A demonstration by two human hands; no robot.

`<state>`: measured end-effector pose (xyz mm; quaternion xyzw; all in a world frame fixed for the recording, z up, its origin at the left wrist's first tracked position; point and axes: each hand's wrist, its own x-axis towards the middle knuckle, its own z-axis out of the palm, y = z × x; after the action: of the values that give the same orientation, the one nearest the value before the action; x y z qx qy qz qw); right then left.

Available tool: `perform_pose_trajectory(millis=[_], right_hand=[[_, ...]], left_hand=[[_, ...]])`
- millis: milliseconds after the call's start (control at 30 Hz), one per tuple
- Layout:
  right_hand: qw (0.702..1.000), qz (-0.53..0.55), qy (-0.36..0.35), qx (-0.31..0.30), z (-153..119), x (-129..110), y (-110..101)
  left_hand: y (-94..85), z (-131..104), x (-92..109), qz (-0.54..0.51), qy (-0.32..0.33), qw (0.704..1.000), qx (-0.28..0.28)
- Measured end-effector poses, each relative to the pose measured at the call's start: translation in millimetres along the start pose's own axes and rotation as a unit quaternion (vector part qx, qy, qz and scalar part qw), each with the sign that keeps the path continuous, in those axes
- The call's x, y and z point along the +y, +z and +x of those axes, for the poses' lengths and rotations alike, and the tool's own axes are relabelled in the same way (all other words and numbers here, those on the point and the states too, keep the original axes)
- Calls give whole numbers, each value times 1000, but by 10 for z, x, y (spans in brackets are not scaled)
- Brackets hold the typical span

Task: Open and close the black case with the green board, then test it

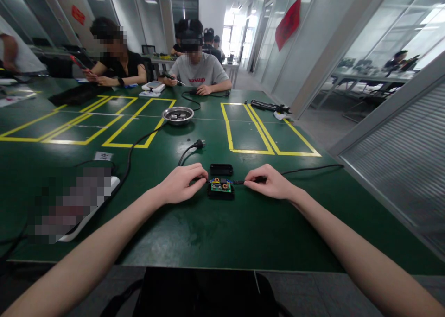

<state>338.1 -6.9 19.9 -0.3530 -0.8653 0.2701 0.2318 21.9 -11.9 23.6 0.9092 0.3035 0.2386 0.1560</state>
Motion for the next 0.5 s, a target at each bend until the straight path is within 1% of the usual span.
perform_pose_trajectory(millis=[133,267,367,433,500], right_hand=[[1000,3,1,-22,-9,-38,24],[999,-5,8,-37,-13,-5,53],[999,-22,6,-37,-12,28,75],[999,-40,3,-30,-8,39,92],[998,-55,-2,-18,-1,37,113]], left_hand=[[8,-11,24,-14,-1,1000,-16],[39,-12,12,-7,-3,999,-35],[55,-12,0,3,-14,999,-47],[63,-11,-3,14,-30,998,-45],[69,-8,-1,27,-52,998,-29]])
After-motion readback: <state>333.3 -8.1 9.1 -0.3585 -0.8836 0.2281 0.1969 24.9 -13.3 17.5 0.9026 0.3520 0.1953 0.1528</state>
